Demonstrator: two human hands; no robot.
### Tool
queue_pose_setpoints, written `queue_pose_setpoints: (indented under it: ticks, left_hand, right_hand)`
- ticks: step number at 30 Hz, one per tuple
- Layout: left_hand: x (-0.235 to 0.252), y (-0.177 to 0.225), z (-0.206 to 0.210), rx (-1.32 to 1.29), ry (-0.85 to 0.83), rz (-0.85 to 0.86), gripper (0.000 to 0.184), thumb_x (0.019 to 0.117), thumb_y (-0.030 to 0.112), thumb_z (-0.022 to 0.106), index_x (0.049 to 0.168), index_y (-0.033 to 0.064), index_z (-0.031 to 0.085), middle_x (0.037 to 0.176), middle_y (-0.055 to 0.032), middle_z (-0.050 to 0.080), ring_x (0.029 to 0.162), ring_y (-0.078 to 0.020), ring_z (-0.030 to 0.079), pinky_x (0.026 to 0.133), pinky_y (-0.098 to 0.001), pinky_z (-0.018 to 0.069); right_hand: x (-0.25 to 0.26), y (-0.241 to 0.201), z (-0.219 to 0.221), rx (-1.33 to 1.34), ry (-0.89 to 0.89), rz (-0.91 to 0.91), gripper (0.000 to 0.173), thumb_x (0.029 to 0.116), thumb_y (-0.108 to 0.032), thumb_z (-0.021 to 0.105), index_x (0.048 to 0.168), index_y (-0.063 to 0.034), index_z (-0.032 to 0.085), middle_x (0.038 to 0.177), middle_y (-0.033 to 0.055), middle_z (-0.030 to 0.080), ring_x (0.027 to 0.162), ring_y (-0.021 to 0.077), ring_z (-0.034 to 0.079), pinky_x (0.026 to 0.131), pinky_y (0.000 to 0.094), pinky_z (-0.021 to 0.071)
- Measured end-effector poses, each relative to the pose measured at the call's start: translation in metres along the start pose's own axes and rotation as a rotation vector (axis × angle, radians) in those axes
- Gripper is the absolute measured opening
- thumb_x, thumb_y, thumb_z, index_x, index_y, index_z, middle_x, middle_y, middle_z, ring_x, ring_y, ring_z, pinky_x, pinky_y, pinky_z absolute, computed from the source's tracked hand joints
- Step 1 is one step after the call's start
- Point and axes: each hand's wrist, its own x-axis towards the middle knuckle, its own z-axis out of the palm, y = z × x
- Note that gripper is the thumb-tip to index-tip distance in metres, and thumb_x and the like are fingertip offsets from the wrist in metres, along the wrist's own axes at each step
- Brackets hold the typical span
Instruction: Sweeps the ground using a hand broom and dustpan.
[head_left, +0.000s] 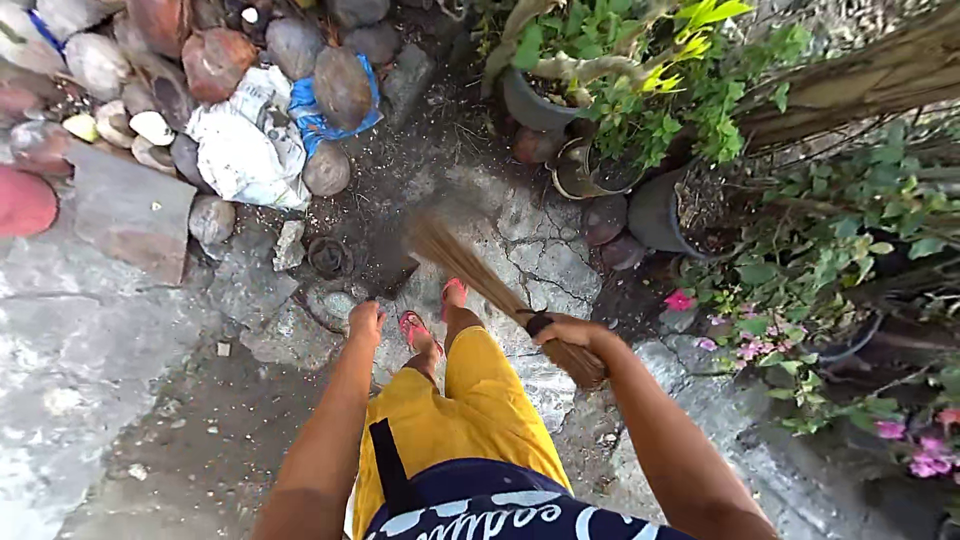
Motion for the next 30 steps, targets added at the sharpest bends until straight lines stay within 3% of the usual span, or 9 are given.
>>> queue_pose_setpoints:
  ticks: [3, 6, 10, 13, 18, 22, 24, 27, 30]
  left_hand:
    - [0.009, 0.009, -0.006, -0.139, -0.015, -0.081, 0.045, 0.1003, 0.009, 0.056, 0.143, 0.0003, 0.045, 0.136, -0.0212, 0.051, 0.113, -0.0295, 0.058, 0.091, -0.0404, 0.0532]
    - [0.012, 0.021, -0.007, -0.226, -0.024, -0.131, 0.046, 0.1018, 0.008, 0.053, 0.146, 0.0029, 0.041, 0.140, -0.0211, 0.048, 0.118, -0.0307, 0.058, 0.093, -0.0411, 0.0543]
    - [0.015, 0.020, -0.003, -0.271, 0.001, -0.114, 0.042, 0.1033, 0.003, 0.049, 0.145, 0.0003, 0.043, 0.143, -0.0199, 0.048, 0.118, -0.0282, 0.057, 0.094, -0.0402, 0.0535]
    - [0.015, 0.018, -0.013, -0.349, 0.063, -0.113, 0.040, 0.1011, -0.002, 0.048, 0.141, -0.0010, 0.045, 0.134, -0.0198, 0.052, 0.109, -0.0264, 0.060, 0.088, -0.0378, 0.0546]
    - [0.005, 0.014, -0.019, -0.559, 0.112, -0.152, 0.043, 0.0997, -0.005, 0.045, 0.142, 0.0012, 0.043, 0.129, -0.0187, 0.051, 0.102, -0.0247, 0.060, 0.083, -0.0357, 0.0556]
    - [0.002, 0.024, 0.009, -0.563, 0.163, -0.156, 0.043, 0.1028, -0.003, 0.045, 0.145, 0.0004, 0.040, 0.138, -0.0208, 0.047, 0.112, -0.0276, 0.056, 0.091, -0.0399, 0.0532]
    - [0.005, 0.032, 0.018, -0.553, 0.204, -0.162, 0.042, 0.1035, 0.001, 0.048, 0.145, -0.0001, 0.042, 0.140, -0.0215, 0.047, 0.117, -0.0290, 0.056, 0.094, -0.0421, 0.0527]
    - [0.015, 0.035, 0.022, -0.540, 0.223, -0.185, 0.040, 0.1021, 0.004, 0.052, 0.141, -0.0003, 0.045, 0.136, -0.0201, 0.050, 0.114, -0.0277, 0.057, 0.091, -0.0419, 0.0533]
    - [0.017, 0.031, 0.011, -0.530, 0.211, -0.207, 0.039, 0.0989, 0.001, 0.053, 0.138, -0.0009, 0.046, 0.127, -0.0198, 0.052, 0.104, -0.0267, 0.059, 0.085, -0.0398, 0.0556]
  right_hand:
    - [-0.001, -0.019, -0.017, 0.104, 0.154, -0.028, 0.049, 0.0962, -0.020, 0.064, 0.140, -0.0054, 0.046, 0.095, 0.0142, 0.064, 0.074, 0.0222, 0.065, 0.071, 0.0415, 0.0580]
    - [0.062, -0.054, -0.004, 0.201, 0.226, -0.065, 0.042, 0.0988, -0.020, 0.060, 0.135, -0.0013, 0.050, 0.096, 0.0154, 0.064, 0.076, 0.0225, 0.065, 0.072, 0.0414, 0.0576]
    - [0.107, -0.075, 0.009, -0.117, -0.139, 0.018, 0.034, 0.0992, -0.024, 0.057, 0.124, -0.0003, 0.057, 0.096, 0.0111, 0.063, 0.079, 0.0181, 0.061, 0.075, 0.0404, 0.0548]
    - [0.065, -0.087, -0.020, -0.256, -0.279, 0.047, 0.036, 0.0949, -0.022, 0.063, 0.126, -0.0056, 0.054, 0.087, 0.0090, 0.064, 0.069, 0.0184, 0.064, 0.065, 0.0393, 0.0573]
    - [-0.013, -0.141, -0.089, -0.248, -0.134, 0.002, 0.051, 0.0934, -0.021, 0.063, 0.140, -0.0095, 0.044, 0.085, 0.0113, 0.065, 0.066, 0.0227, 0.066, 0.062, 0.0410, 0.0595]
    - [0.048, -0.195, -0.090, -0.198, 0.096, -0.084, 0.042, 0.0998, -0.019, 0.061, 0.136, -0.0026, 0.049, 0.097, 0.0148, 0.063, 0.077, 0.0219, 0.064, 0.073, 0.0406, 0.0573]
    - [0.098, -0.208, -0.063, -0.209, 0.123, -0.096, 0.043, 0.0970, -0.019, 0.064, 0.135, -0.0022, 0.052, 0.100, 0.0165, 0.063, 0.080, 0.0232, 0.064, 0.074, 0.0424, 0.0564]
    - [0.121, -0.213, -0.021, -0.472, -0.107, 0.004, 0.037, 0.0996, -0.020, 0.061, 0.130, 0.0014, 0.056, 0.105, 0.0157, 0.062, 0.085, 0.0210, 0.061, 0.081, 0.0425, 0.0542]
    - [0.107, -0.195, -0.029, -0.549, -0.325, 0.060, 0.035, 0.0969, -0.020, 0.061, 0.127, -0.0031, 0.054, 0.091, 0.0102, 0.063, 0.073, 0.0179, 0.063, 0.069, 0.0394, 0.0566]
